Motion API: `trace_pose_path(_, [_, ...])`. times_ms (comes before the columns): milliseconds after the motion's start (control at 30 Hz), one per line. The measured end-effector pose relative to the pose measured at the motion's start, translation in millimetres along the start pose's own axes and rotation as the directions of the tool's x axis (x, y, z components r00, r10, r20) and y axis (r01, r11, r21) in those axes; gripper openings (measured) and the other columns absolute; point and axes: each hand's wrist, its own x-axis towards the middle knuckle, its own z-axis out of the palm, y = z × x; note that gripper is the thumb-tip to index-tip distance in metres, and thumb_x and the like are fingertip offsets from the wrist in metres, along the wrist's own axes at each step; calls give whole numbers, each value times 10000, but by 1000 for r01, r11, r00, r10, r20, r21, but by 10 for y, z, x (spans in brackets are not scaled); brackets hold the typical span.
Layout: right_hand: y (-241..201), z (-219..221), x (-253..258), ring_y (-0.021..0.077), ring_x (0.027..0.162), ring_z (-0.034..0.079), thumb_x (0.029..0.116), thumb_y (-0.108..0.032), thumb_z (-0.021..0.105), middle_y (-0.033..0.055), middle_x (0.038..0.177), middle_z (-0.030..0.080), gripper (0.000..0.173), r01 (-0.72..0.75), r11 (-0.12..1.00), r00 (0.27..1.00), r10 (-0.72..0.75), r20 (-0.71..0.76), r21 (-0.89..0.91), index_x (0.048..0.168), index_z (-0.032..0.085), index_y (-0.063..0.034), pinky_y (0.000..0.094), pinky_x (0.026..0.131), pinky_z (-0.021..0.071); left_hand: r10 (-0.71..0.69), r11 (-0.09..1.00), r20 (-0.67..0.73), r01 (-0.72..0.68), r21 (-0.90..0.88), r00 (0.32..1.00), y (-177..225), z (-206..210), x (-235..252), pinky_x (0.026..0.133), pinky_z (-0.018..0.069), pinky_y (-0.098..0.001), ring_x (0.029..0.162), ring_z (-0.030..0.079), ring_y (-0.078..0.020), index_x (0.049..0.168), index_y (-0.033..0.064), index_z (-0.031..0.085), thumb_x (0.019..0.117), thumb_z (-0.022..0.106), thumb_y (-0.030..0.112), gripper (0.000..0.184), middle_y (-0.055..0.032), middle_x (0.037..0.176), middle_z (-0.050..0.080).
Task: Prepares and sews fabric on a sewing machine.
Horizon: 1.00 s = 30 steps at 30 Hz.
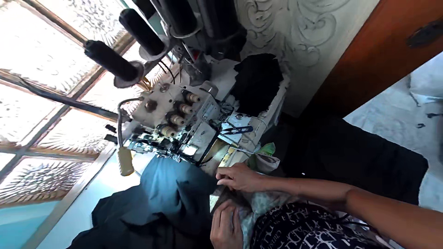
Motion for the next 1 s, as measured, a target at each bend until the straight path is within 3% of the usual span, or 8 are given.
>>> trace_pose_path(67, [-3,-229,-74,386,943,693,1065,-169,523,242,1007,712,293,-20,989,996,6,-94,-145,1213,672,36,566,889,515,-47,999,59,48,-19,997,-32,22,-135,871,581,-327,948,733,-269,863,-64,727,885,635,58,155,-204,990,740])
trace_pose_path(133, [129,-450,-97,351,1022,704,1040,-107,545,210,1091,722,248,-3,964,957,-73,-280,-264,1162,717,23,528,927,540,-85,995,108,90,-35,990,-43,42,-238,853,592,-348,941,740,-267,873,-66,729,872,636,29,133,-199,993,744])
trace_pose_path(200, [307,-703,-66,332,926,710,983,-37,615,187,1017,714,159,14,916,866,-211,-452,-401,1069,739,11,503,834,582,-113,992,143,119,-36,983,-46,76,-305,831,602,-369,933,744,-273,873,-61,730,861,645,13,114,-190,992,745])
trace_pose_path(267, [442,-969,4,360,882,718,953,-2,620,203,980,717,152,-59,867,820,-241,-519,-495,1037,744,21,525,786,586,-130,990,181,137,-28,975,-50,123,-341,821,607,-406,924,747,-291,883,-62,736,853,661,-8,97,-189,990,747])
trace_pose_path(400, [499,-1252,163,408,991,696,992,-10,568,230,1048,708,205,-210,832,900,-41,-434,-514,1092,743,24,570,880,545,-133,991,233,136,2,963,-29,206,-347,774,612,-431,878,753,-288,894,-37,746,858,668,12,99,-160,973,755])
trace_pose_path(533, [497,-1245,318,438,1036,676,992,-74,619,245,1117,691,191,-249,792,925,23,-380,-557,1100,739,29,612,878,527,-122,992,272,126,1,955,-24,244,-337,746,614,-440,842,750,-290,899,-36,746,862,677,13,92,-160,954,751])
trace_pose_path(867, [493,-1204,447,451,989,682,1019,-77,546,253,1113,682,216,-248,680,941,-2,-339,-690,1058,715,52,602,794,533,-132,990,287,142,-13,949,-35,234,-290,733,613,-430,816,748,-269,903,-18,746,871,667,32,99,-134,926,751])
trace_pose_path(1000, [547,-1206,397,442,900,693,972,-65,586,247,1052,691,184,-218,739,896,-109,-431,-638,1011,720,54,607,736,535,-101,974,226,143,-177,969,-16,205,-46,801,610,-341,852,741,-186,931,-22,748,893,654,41,120,-122,945,750])
